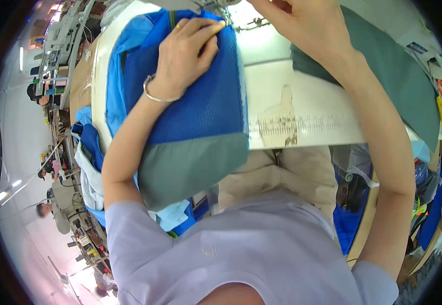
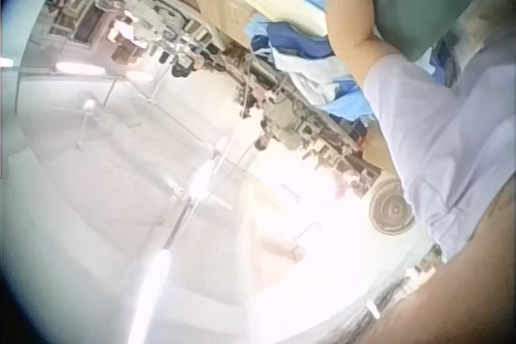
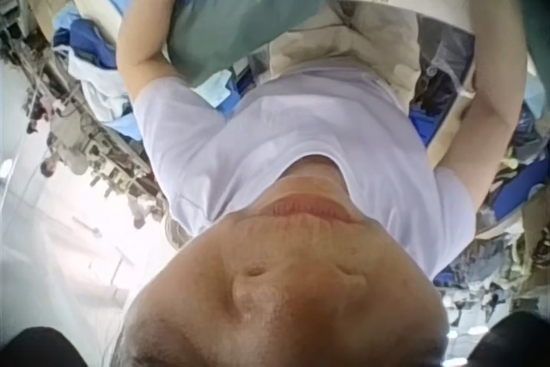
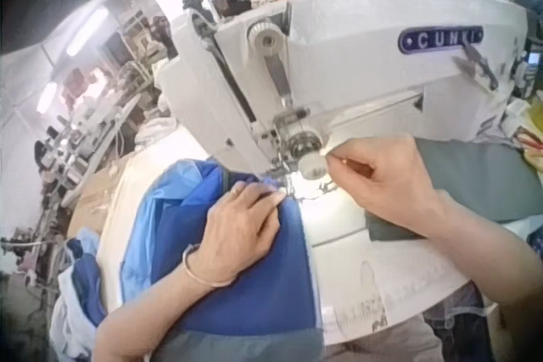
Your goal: The person operates a sewing machine to stitch a blue and green fabric bag. They guide the material under the needle, aligning the edges of the blue mesh and green fabric sections. The person periodically pauses to adjust the bag's position, flip it, and inspect the seams before continuing the sewing process.
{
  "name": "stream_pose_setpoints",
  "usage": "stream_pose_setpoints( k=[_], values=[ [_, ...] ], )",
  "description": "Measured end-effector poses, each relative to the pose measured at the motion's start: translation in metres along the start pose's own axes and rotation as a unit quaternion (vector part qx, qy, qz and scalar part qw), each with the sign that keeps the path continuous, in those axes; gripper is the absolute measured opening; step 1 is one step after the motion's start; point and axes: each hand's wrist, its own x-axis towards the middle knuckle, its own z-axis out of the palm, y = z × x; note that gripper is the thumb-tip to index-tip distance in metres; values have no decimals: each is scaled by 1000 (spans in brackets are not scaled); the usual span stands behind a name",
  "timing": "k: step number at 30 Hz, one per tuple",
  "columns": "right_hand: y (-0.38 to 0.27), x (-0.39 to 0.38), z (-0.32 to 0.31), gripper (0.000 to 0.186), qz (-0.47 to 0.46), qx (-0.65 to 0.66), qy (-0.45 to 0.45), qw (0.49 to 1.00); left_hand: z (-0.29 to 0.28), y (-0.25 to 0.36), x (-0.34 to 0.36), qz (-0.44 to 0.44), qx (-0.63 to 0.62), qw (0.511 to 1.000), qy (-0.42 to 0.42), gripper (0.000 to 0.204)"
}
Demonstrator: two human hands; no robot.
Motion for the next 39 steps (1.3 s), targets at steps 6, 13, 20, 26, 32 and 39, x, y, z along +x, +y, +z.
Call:
stream_pose_setpoints(
  k=[6, 13, 20, 26, 32, 39],
  values=[
    [-85, -95, -60, 7, -161, 33, -289, 943, -89, 56, -33, -3, -53, 991, -119, 43],
    [-90, -217, 30, 41, 234, 385, -272, 850, -88, 100, -105, -33, 0, 968, -250, 66],
    [-167, -223, 17, 32, 164, 613, -346, 691, -111, 86, -70, -43, -42, 956, -287, 54],
    [-186, -214, 6, 37, 357, 702, -346, 509, -102, 137, -20, -157, 70, 913, -369, 41],
    [-176, -236, 13, 45, 418, 589, -399, 565, -104, 112, -38, -140, -58, 955, -255, 25],
    [-184, -239, 9, 59, 322, 466, -350, 746, -94, 120, -41, -175, -48, 963, -197, 23]
  ],
)
